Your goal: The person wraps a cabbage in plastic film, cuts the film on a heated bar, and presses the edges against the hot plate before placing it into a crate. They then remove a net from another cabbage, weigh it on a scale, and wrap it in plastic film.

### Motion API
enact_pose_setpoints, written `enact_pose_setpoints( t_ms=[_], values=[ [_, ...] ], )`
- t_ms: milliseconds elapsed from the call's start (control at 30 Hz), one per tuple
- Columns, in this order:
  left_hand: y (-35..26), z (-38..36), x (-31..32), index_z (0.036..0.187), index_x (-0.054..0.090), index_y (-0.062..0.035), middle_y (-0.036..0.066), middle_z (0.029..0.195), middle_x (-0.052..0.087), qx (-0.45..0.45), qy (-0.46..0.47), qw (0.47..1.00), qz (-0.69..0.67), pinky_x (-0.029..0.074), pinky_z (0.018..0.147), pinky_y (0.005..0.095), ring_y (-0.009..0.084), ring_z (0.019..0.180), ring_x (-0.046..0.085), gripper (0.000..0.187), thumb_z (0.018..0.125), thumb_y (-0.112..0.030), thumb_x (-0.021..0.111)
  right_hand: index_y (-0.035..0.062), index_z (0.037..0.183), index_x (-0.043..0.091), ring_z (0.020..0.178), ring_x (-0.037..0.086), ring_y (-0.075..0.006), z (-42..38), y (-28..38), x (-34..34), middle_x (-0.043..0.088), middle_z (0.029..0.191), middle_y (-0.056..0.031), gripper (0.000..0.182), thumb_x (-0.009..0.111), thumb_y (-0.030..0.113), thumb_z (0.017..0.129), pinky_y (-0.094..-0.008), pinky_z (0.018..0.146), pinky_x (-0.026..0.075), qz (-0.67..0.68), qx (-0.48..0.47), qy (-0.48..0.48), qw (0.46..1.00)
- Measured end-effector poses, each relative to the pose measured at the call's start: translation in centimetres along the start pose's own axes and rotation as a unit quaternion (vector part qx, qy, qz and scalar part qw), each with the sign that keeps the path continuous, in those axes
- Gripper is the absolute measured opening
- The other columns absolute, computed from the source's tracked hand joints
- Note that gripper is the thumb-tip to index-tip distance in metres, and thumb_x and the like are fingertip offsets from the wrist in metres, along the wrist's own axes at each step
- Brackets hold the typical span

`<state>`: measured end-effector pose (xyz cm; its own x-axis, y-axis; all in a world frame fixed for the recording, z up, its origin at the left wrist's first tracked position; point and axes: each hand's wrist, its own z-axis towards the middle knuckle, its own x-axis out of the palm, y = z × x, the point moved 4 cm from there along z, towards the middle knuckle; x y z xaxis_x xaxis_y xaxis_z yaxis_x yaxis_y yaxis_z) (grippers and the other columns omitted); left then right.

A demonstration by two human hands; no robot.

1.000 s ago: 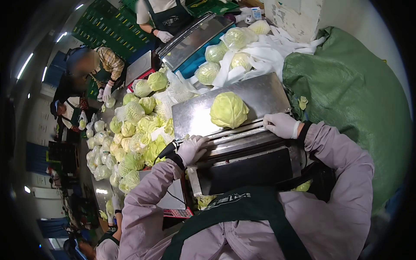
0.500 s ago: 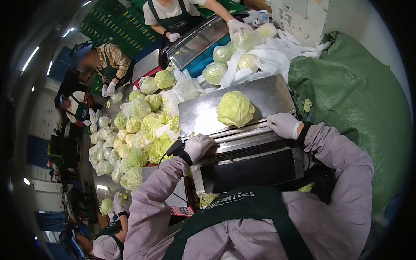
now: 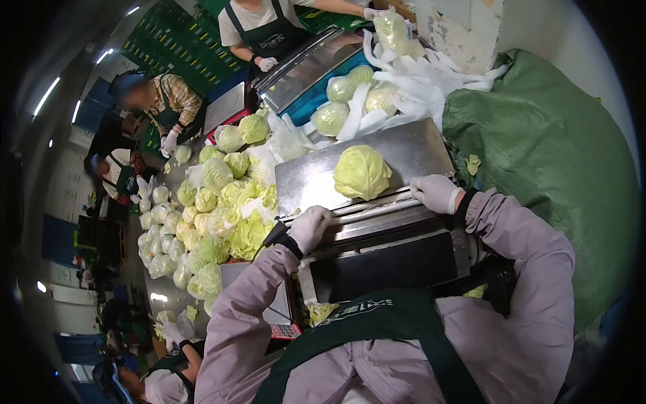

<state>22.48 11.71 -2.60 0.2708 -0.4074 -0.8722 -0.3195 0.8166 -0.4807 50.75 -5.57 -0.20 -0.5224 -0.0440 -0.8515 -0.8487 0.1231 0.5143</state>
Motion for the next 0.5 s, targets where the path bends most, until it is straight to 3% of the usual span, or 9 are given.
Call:
enact_pose_setpoints(
  t_ms=[33,100,167,300,333,400,433,467,500],
  values=[
    [-0.8,0.0,-0.6,0.087,0.053,-0.0086,0.009,0.085,0.061,0.003,0.002,1.0,-0.001,0.049,0.071,0.0359,0.027,0.082,0.06,0.012,0.088,-0.017,0.061,0.0054,0.088,0.056,0.074,0.061,-0.0343,-0.1,-0.3,-0.1,0.064,0.077,-0.0149,0.015,0.051,0.019,0.091,-0.0414,0.068,0.047,0.061,0.012,-0.014,0.998],
    [-0.7,-0.3,-1.6,0.09,0.048,-0.0059,0.011,0.082,0.063,-0.178,-0.029,0.97,-0.163,0.049,0.072,0.0335,0.0235,0.078,0.063,0.012,0.094,-0.016,0.055,0.0051,0.088,0.056,0.071,0.063,-0.0298,-0.3,-1.0,0.1,0.064,0.075,-0.0128,0.015,0.051,0.018,0.092,-0.0381,0.067,0.048,0.121,0.027,-0.029,0.992],
    [-0.7,-0.6,-1.4,0.089,0.046,-0.0037,0.004,0.077,0.057,-0.23,-0.032,0.882,-0.41,0.045,0.07,0.0244,0.0096,0.072,0.052,0.008,0.093,-0.006,0.052,0.0045,0.087,0.056,0.068,0.063,-0.0184,-0.4,-1.4,0.1,0.066,0.074,-0.007,0.013,0.052,0.016,0.093,-0.0308,0.066,0.049,0.353,0.065,-0.057,0.932],
    [-2.8,-3.6,-3.4,0.087,0.046,-0.0062,0.002,0.077,0.051,-0.177,0.117,0.868,-0.449,0.042,0.065,0.0226,0.0085,0.07,0.047,0.008,0.09,-0.003,0.052,0.0046,0.087,0.056,0.069,0.063,-0.0138,-4.1,1.8,-1.7,0.069,0.076,-0.0033,0.013,0.05,0.014,0.094,-0.0283,0.065,0.049,0.239,-0.007,0.066,0.969],
    [-4.3,-4.1,-5.0,0.086,0.044,-0.006,0.001,0.078,0.048,-0.203,0.152,0.847,-0.467,0.042,0.065,0.0232,0.0085,0.07,0.046,0.01,0.087,-0.001,0.054,0.0042,0.088,0.056,0.068,0.064,-0.0139,-5.0,2.7,-2.2,0.068,0.074,-0.0037,0.013,0.05,0.014,0.094,-0.0283,0.064,0.05,0.274,0.001,0.118,0.955],
    [-7.2,-4.3,-8.4,0.086,0.049,-0.0063,0.0,0.08,0.049,-0.113,0.246,0.836,-0.478,0.041,0.065,0.0236,0.0083,0.07,0.045,0.009,0.084,0.0,0.055,0.0026,0.089,0.056,0.07,0.064,-0.0121,-6.8,6.2,-4.5,0.067,0.077,-0.0058,0.014,0.049,0.014,0.094,-0.0263,0.063,0.051,0.365,0.0,0.241,0.899],
    [-9.2,-3.7,-11.2,0.084,0.052,-0.0065,-0.001,0.078,0.05,-0.103,0.237,0.831,-0.493,0.04,0.064,0.0238,0.0082,0.07,0.046,0.009,0.082,0.001,0.057,0.0024,0.093,0.056,0.072,0.065,-0.0117,-7.2,8.3,-6.4,0.067,0.079,-0.0058,0.013,0.05,0.014,0.094,-0.0257,0.065,0.051,0.359,-0.005,0.324,0.875],
    [-8.4,-3.6,-13.0,0.085,0.055,-0.0061,0.001,0.076,0.052,-0.069,0.191,0.83,-0.52,0.04,0.064,0.0265,0.0102,0.072,0.049,0.006,0.081,-0.002,0.057,0.0022,0.095,0.055,0.071,0.064,-0.0119,-6.8,9.7,-8.9,0.066,0.077,-0.0048,0.012,0.05,0.013,0.094,-0.0259,0.066,0.051,0.406,-0.035,0.312,0.858],
    [-8.3,-2.3,-14.7,0.089,0.059,-0.0059,0.004,0.078,0.058,-0.005,0.096,0.735,-0.671,0.039,0.064,0.0293,0.0135,0.073,0.053,0.009,0.08,-0.005,0.057,0.002,0.096,0.054,0.071,0.064,-0.012,-6.1,10.5,-11.0,0.066,0.076,-0.0037,0.01,0.05,0.011,0.095,-0.0261,0.067,0.052,0.451,-0.065,0.299,0.838]
  ],
)
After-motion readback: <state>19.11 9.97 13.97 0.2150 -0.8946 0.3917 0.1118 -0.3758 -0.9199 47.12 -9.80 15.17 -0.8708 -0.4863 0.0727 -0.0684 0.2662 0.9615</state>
